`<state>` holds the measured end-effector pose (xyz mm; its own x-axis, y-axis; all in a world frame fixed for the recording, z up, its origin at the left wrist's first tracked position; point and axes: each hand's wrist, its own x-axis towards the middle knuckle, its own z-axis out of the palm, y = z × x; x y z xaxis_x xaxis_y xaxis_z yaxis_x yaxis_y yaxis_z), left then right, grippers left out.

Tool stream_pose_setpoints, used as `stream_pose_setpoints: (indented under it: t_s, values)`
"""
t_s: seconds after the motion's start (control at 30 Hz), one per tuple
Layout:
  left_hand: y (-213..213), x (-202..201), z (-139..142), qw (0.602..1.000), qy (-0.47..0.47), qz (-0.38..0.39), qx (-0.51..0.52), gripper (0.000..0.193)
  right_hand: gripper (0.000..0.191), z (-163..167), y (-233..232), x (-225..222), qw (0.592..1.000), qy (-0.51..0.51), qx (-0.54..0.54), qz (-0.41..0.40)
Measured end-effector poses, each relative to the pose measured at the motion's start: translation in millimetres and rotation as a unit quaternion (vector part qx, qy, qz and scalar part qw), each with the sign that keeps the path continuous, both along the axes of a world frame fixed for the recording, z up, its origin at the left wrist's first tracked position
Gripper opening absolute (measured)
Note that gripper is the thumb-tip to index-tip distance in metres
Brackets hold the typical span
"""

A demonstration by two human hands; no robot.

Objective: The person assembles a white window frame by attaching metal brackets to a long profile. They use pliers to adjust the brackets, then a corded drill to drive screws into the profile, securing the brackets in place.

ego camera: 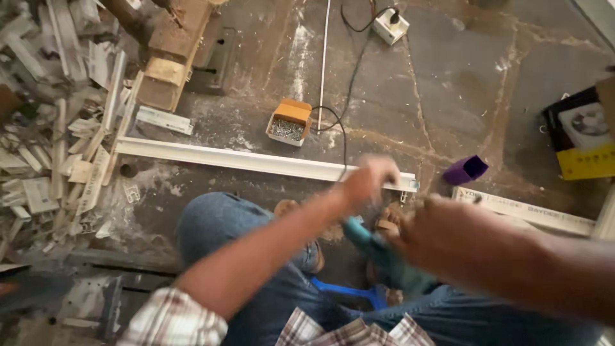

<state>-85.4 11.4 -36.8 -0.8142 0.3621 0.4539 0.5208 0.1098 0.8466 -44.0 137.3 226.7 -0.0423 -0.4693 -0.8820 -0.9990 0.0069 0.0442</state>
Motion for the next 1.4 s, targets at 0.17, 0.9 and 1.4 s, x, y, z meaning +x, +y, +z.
stream_pose_setpoints:
  t_s: [0.17, 0.9, 1.4]
  values:
    - [73, 168, 42, 0.756, -0.572, -0.099, 0.302, 0.032, 0.036, 41, -1, 58, 0.995, -0.075, -0.007, -0.068]
    - [27, 160, 123, 0.486, -0.537, 0.080, 0.685, 0.050, 0.107, -106, 108, 116, 0.502, -0.291, -0.530, -0.618]
    - [-28, -53, 29, 0.678, -0.527, 0.173, 0.483, 0.017, 0.072, -160, 136, 74, -0.095, -0.598, -0.469, -0.643]
